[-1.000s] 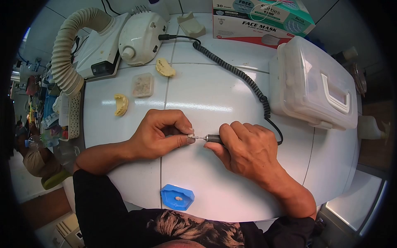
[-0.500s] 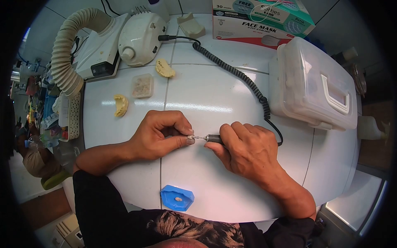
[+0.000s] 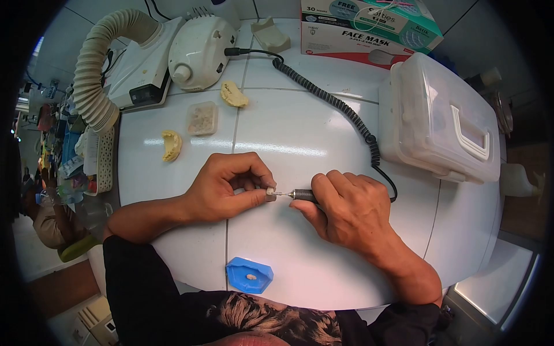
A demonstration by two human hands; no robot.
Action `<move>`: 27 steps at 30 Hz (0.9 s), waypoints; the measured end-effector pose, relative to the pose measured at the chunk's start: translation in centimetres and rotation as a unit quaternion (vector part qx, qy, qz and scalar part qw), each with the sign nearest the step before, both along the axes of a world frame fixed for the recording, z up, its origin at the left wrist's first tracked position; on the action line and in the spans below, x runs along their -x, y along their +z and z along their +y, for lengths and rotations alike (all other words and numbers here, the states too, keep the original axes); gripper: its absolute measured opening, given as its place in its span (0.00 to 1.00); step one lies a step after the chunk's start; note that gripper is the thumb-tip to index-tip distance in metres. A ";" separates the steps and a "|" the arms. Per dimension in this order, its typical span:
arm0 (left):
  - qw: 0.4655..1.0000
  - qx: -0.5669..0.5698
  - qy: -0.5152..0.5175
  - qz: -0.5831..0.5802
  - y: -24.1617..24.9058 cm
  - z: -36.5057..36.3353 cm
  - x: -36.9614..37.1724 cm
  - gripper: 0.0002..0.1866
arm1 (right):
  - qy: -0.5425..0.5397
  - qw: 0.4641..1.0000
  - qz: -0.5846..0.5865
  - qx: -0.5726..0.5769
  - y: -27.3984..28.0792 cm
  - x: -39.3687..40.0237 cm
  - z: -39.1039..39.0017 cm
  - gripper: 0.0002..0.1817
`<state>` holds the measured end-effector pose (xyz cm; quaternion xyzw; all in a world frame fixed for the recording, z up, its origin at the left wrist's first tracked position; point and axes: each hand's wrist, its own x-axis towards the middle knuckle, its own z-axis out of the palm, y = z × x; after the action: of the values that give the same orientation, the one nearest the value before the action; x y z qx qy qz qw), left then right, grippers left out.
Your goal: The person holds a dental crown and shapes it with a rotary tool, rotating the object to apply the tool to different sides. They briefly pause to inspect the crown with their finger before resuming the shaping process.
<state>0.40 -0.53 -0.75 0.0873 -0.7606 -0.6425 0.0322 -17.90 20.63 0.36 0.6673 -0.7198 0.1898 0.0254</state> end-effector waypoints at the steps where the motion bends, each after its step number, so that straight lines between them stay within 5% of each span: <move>1: 1.000 -0.002 -0.001 -0.001 -0.1 -0.1 0.0 0.08 | -0.001 1.000 0.000 0.001 0.0 0.0 0.0 0.26; 15: 0.992 -0.129 0.010 -0.010 -0.6 -0.1 -0.1 0.11 | -0.004 0.999 -0.003 0.044 -0.3 -0.2 0.6 0.24; 27: 0.998 -0.050 -0.004 0.026 -1.0 0.5 -0.8 0.12 | -0.033 0.997 0.007 0.064 -0.8 -0.5 1.1 0.23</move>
<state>1.15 -0.06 -1.72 0.0684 -0.7266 -0.6822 0.0450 -17.44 21.77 -0.47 0.6416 -0.7274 0.2302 0.0789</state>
